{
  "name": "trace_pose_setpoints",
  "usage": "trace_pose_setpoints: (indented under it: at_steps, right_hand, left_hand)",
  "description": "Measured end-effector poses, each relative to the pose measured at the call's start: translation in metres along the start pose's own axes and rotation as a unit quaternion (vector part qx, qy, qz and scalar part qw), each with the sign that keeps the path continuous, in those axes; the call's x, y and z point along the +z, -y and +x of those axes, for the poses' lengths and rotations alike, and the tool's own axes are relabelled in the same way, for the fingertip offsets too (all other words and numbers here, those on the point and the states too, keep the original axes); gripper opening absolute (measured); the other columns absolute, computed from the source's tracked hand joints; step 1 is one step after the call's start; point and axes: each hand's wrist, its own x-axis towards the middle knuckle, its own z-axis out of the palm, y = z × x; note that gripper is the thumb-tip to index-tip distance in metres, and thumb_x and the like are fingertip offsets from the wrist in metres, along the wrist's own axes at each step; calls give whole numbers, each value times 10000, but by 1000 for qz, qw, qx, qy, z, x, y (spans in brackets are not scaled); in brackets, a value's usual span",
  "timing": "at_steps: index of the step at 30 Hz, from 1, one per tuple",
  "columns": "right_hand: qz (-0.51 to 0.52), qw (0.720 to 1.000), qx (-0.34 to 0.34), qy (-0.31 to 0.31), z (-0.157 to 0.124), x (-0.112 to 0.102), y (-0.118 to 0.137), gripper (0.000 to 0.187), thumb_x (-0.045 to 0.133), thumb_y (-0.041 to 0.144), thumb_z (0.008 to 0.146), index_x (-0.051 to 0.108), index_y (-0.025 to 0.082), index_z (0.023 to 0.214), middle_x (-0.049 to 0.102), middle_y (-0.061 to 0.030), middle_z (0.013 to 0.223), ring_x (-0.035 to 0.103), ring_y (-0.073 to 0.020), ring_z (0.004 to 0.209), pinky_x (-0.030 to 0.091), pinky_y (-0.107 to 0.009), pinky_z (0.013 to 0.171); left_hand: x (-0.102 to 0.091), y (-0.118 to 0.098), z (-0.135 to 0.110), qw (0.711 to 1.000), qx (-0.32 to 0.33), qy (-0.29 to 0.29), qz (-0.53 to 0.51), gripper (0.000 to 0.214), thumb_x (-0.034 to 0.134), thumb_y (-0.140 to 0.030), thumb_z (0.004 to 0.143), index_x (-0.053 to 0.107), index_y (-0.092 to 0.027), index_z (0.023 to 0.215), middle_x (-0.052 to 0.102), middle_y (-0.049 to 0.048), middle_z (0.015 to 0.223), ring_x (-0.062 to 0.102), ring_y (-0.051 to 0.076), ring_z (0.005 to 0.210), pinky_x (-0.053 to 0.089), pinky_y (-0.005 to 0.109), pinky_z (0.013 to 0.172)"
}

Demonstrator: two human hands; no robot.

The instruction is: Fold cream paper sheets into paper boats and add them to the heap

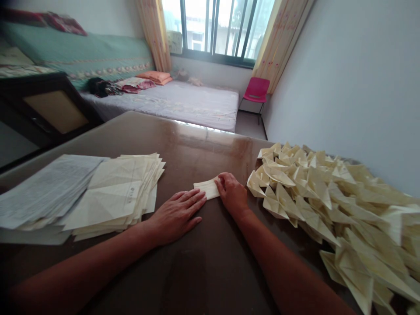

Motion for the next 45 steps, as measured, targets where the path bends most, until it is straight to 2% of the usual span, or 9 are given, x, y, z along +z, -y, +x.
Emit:
trace_pose_setpoints:
  at_steps: [3,7,11,17,26,31,34,38,45]
  right_hand:
    - [-13,996,-82,-34,-10,-15,13,348,377,321,970,566,174,1223,622,-115,1184,556,-238,1061,422,-361,901]
    - [-23,965,-226,129,-34,-29,37,471,391,411,965,484,164,1354,541,-120,1351,453,-248,1254,373,-397,1015]
    - [-38,949,-241,200,-50,-30,41,882,402,693,845,326,54,1448,321,-188,1497,289,-290,1388,280,-436,1117]
    - [-84,947,-202,237,-54,-32,32,995,394,760,792,309,18,1450,271,-223,1500,240,-330,1404,253,-476,1124]
    - [-198,938,-101,264,-51,-41,37,917,413,693,839,370,-28,1405,322,-270,1461,296,-392,1359,257,-583,1050]
    - [-198,950,-97,220,-38,-47,39,534,396,485,941,575,70,1225,546,-218,1312,488,-343,1181,374,-523,932]
    - [-164,968,-77,173,-25,-42,26,344,372,370,969,628,150,1033,643,-132,1142,541,-287,1052,435,-428,827]
    - [-46,989,-64,128,-14,-29,2,239,512,422,909,584,196,944,633,-75,1094,535,-237,999,448,-347,825]
    - [54,991,-74,97,-14,-16,-12,162,579,381,870,585,224,909,620,-55,1076,527,-230,996,434,-360,859]
  left_hand:
    - [1,0,0,1000,-5,1,-3,504,438,-426,942,412,-189,1386,440,65,1451,375,233,1343,291,371,1065]
    - [2,-1,1,1000,0,-9,-13,473,463,-420,934,452,-195,1351,458,75,1434,355,227,1354,279,369,1076]
    - [2,-1,1,1000,0,-9,-7,484,467,-407,935,430,-190,1366,456,76,1435,348,219,1358,271,364,1082]
    - [1,0,-1,1000,5,-1,13,532,425,-428,946,371,-177,1411,432,75,1455,362,221,1352,273,354,1077]
    - [-4,1,-3,999,-19,-4,49,398,443,-383,949,514,-195,1293,512,67,1388,422,223,1302,313,385,1041]
    - [-11,4,-1,996,-71,-32,46,276,431,-352,956,631,-264,1126,621,38,1205,534,241,1135,390,400,932]
    - [-12,7,2,995,-81,-39,34,358,474,-401,936,555,-258,1254,638,50,1099,553,232,1049,423,372,874]
    - [-9,10,7,994,-97,-54,11,525,532,-437,902,435,-236,1377,615,67,1107,544,228,1016,457,358,831]
    - [0,15,13,988,-111,-78,-77,452,587,-367,880,519,-275,1317,625,53,1052,531,223,1026,484,367,871]
